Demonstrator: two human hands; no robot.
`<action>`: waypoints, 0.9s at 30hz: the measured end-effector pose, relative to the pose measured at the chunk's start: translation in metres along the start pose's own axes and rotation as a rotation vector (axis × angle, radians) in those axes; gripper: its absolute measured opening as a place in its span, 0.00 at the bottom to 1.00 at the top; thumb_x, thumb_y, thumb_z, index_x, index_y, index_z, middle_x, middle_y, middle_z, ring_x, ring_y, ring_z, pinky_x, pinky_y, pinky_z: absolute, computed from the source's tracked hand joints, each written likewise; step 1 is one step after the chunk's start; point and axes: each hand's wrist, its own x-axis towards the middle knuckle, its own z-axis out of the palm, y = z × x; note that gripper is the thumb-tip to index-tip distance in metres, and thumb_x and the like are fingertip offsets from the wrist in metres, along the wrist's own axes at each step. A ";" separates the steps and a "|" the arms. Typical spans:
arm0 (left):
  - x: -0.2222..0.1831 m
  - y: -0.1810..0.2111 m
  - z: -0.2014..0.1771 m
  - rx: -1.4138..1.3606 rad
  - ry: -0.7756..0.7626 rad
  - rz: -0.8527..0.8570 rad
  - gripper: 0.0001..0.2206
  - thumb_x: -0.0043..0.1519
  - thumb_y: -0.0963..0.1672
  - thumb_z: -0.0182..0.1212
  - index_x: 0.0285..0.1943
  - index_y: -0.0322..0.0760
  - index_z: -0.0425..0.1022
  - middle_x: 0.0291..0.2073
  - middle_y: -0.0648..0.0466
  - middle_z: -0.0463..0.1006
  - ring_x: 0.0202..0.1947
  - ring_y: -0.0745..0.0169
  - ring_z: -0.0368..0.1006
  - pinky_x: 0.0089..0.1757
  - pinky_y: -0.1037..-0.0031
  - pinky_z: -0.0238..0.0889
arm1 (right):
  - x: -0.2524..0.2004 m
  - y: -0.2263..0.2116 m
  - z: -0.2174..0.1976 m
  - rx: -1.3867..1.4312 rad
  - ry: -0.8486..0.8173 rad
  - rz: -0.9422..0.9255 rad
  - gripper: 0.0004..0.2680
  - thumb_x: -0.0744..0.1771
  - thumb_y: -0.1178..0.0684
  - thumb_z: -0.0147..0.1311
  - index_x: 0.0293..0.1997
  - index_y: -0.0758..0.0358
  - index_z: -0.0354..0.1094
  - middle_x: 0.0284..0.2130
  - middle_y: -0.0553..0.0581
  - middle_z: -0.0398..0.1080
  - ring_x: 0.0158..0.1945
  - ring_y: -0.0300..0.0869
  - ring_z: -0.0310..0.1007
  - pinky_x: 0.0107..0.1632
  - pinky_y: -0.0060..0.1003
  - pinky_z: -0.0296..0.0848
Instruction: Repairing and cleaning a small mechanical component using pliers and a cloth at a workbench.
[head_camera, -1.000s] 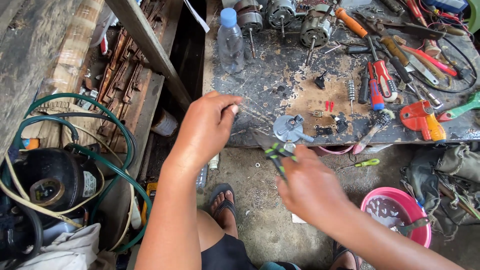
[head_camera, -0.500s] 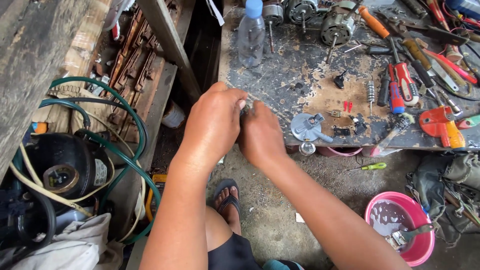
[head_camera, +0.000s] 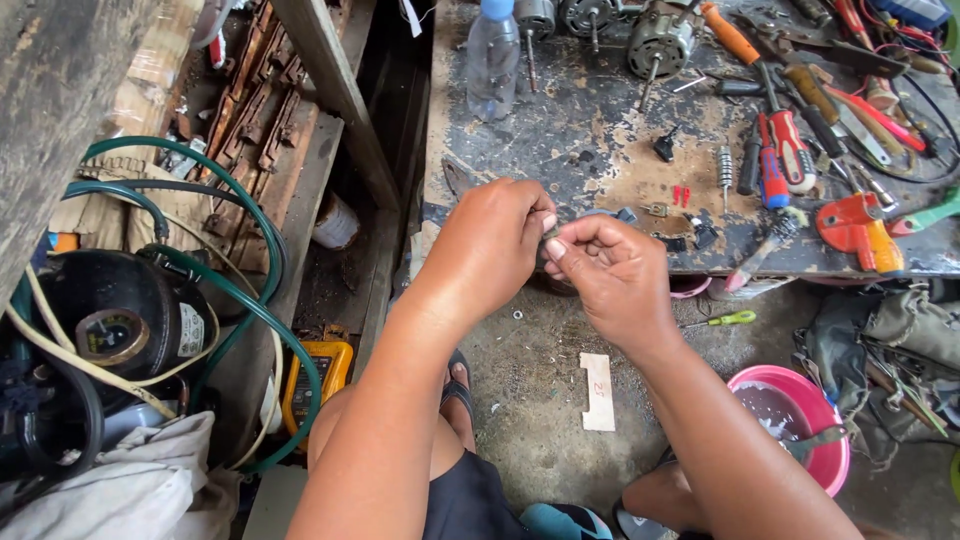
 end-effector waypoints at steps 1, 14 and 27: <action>-0.001 0.007 -0.002 0.000 -0.002 0.008 0.07 0.63 0.41 0.55 0.34 0.36 0.77 0.25 0.46 0.72 0.34 0.30 0.77 0.35 0.48 0.71 | -0.003 -0.002 -0.005 -0.002 0.007 -0.004 0.02 0.67 0.65 0.61 0.39 0.74 0.72 0.24 0.61 0.76 0.30 0.35 0.78 0.36 0.29 0.81; 0.004 0.032 0.036 -0.126 -0.180 0.014 0.08 0.61 0.41 0.57 0.38 0.37 0.84 0.30 0.40 0.81 0.39 0.30 0.78 0.42 0.51 0.72 | -0.024 -0.017 -0.053 0.115 0.004 0.126 0.05 0.68 0.61 0.58 0.42 0.77 0.72 0.30 0.65 0.77 0.32 0.40 0.80 0.38 0.33 0.83; 0.013 0.052 0.073 -0.504 -0.114 -0.041 0.08 0.61 0.39 0.61 0.46 0.35 0.84 0.32 0.42 0.84 0.32 0.53 0.81 0.36 0.66 0.75 | -0.021 -0.056 -0.102 -0.065 -0.098 0.052 0.17 0.62 0.72 0.59 0.56 0.80 0.66 0.29 0.68 0.74 0.31 0.45 0.80 0.39 0.37 0.86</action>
